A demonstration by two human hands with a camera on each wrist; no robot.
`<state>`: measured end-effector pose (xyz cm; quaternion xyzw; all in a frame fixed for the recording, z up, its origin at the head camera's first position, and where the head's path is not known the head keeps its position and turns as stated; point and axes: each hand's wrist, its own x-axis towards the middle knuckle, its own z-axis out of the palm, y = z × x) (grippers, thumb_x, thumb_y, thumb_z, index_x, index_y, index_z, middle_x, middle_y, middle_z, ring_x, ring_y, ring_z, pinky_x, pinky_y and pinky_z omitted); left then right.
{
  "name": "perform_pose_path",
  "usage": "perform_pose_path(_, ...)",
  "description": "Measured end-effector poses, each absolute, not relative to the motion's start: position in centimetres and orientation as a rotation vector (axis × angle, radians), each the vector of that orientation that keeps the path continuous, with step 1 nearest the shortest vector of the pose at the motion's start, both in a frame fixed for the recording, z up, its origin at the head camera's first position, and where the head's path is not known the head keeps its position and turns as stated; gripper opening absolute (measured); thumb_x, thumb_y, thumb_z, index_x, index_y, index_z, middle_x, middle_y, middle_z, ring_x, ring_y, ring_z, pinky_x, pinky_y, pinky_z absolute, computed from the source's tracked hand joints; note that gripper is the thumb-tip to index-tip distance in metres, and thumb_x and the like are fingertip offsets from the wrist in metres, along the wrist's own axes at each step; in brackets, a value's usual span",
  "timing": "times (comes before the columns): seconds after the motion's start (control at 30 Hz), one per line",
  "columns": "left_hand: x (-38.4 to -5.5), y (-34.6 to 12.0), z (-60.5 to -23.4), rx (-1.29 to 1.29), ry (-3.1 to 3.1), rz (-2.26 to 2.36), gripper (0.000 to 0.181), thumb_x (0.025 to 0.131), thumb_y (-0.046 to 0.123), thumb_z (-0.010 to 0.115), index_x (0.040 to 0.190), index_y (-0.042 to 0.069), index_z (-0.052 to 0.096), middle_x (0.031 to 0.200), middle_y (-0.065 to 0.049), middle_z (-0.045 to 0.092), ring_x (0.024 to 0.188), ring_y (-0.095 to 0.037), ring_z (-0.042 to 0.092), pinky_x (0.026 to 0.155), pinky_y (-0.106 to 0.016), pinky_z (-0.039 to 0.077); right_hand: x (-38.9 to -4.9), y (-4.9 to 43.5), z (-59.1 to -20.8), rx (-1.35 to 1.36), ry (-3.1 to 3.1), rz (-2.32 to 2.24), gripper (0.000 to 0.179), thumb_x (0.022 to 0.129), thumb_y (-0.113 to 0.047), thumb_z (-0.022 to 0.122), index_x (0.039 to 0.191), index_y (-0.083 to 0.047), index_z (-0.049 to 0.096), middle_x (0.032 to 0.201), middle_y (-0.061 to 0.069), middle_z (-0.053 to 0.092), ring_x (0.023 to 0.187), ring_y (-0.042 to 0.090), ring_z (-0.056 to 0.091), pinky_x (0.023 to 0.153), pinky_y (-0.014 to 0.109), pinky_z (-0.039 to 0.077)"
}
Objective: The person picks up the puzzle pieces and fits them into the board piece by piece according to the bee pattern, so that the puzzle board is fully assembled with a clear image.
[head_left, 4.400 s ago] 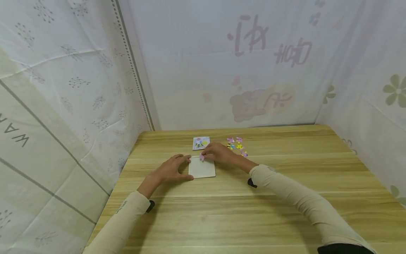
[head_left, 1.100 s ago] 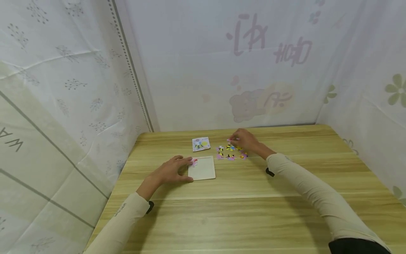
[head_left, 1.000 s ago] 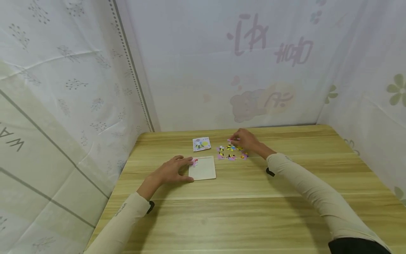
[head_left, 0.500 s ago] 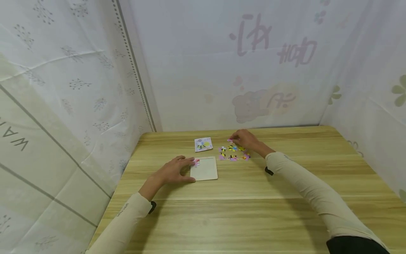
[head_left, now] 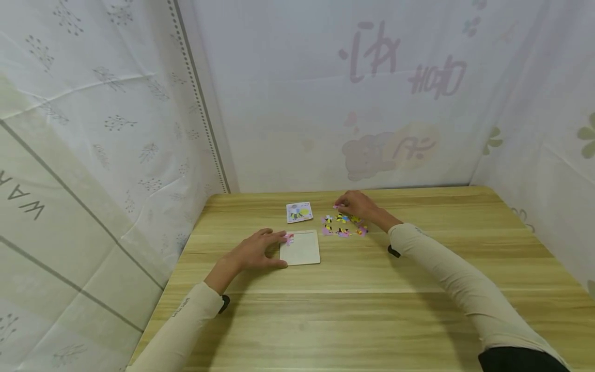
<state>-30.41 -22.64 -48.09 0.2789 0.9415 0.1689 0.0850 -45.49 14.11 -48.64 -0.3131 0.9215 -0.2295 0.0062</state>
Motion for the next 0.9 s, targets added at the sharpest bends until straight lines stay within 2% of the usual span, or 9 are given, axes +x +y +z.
perform_pose_path(0.17,-30.4,-22.4,-48.0,0.839,2.809,0.507,0.082,0.088,0.063,0.075,0.154,0.02,0.053,0.164,0.003,0.042,0.15,-0.036,0.034,0.114,-0.064,0.036,-45.3,14.1,-48.4,-1.005,2.873,-0.696,0.022,0.101,-0.015,0.07,0.119,-0.005,0.078,0.114,0.009,0.077,0.077,0.012,0.065,0.072,0.034,0.055)
perform_pose_path(0.4,-30.4,-22.6,-48.2,0.837,2.804,0.502,0.083,0.087,0.066,0.073,0.154,0.02,0.053,0.164,0.002,0.041,0.151,-0.037,0.033,0.113,-0.065,0.036,-44.4,14.2,-47.7,-1.076,2.883,-0.67,0.021,0.1,-0.013,0.071,0.119,-0.005,0.078,0.116,0.011,0.075,0.106,0.027,0.068,0.088,0.044,0.058)
perform_pose_path(0.9,-30.5,-22.8,-48.3,0.826,2.811,0.491,0.088,0.086,0.069,0.072,0.156,0.021,0.05,0.162,-0.003,0.044,0.149,-0.039,0.035,0.111,-0.066,0.039,-42.3,13.9,-47.0,-1.223,2.805,-0.776,0.019,0.099,-0.007,0.072,0.116,-0.002,0.077,0.113,0.013,0.072,0.104,0.03,0.067,0.087,0.044,0.058)
